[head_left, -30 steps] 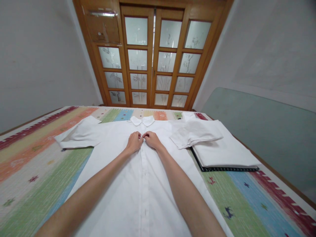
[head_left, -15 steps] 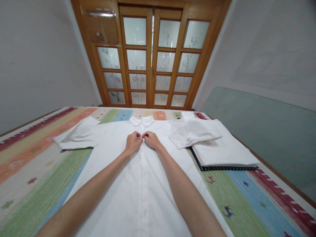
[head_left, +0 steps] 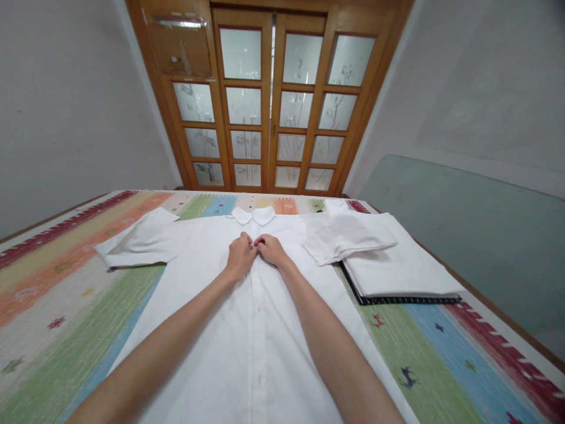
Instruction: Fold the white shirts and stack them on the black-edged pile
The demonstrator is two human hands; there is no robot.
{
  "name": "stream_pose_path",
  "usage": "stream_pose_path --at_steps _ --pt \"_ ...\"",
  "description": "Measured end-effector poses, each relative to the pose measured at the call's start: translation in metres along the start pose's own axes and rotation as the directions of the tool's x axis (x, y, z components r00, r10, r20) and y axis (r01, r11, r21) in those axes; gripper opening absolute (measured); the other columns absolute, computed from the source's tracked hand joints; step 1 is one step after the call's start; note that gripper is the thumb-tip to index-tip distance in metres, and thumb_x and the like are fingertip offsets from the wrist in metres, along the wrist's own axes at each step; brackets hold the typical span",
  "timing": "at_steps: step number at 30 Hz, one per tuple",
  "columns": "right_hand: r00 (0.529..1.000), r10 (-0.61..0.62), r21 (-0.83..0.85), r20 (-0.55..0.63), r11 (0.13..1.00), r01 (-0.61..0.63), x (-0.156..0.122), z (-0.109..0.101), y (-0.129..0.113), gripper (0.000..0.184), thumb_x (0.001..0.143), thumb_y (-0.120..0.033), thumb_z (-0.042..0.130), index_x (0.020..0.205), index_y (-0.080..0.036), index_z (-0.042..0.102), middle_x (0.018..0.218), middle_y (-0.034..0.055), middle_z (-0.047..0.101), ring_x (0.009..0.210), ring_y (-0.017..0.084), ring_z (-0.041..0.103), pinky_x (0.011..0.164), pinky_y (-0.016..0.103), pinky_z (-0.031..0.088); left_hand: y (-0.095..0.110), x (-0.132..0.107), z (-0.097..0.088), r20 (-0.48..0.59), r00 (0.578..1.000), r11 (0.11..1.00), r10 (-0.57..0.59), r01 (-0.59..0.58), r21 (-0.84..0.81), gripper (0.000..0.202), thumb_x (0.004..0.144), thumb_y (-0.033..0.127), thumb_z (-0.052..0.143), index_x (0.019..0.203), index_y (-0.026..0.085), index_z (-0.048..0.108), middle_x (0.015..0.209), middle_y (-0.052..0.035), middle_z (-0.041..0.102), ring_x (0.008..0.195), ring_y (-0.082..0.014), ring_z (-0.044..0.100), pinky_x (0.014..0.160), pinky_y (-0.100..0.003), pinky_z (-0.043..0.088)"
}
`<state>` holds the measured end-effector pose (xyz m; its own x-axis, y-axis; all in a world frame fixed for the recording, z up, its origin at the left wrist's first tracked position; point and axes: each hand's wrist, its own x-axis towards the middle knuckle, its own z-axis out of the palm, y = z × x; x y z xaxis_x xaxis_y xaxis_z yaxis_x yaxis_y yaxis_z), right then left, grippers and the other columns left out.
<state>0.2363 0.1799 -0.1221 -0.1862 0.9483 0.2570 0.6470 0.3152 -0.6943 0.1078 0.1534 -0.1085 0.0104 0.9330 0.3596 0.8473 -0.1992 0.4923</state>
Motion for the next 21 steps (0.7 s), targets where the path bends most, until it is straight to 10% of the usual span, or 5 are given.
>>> stream_pose_path --at_steps 21 --pt "0.997 -0.019 -0.059 -0.073 0.998 0.015 0.0017 0.0026 0.0002 0.025 0.077 -0.003 0.052 0.079 -0.016 0.073 0.09 0.0071 0.071 0.089 0.017 0.063 0.086 0.027 0.044 -0.0042 0.0025 0.0054 0.011 0.986 0.986 0.166 -0.166 0.03 0.014 0.077 0.012 0.053 0.086 0.021 0.047 0.077 -0.0068 0.063 0.081 -0.026 0.063 0.073 -0.034 0.046"
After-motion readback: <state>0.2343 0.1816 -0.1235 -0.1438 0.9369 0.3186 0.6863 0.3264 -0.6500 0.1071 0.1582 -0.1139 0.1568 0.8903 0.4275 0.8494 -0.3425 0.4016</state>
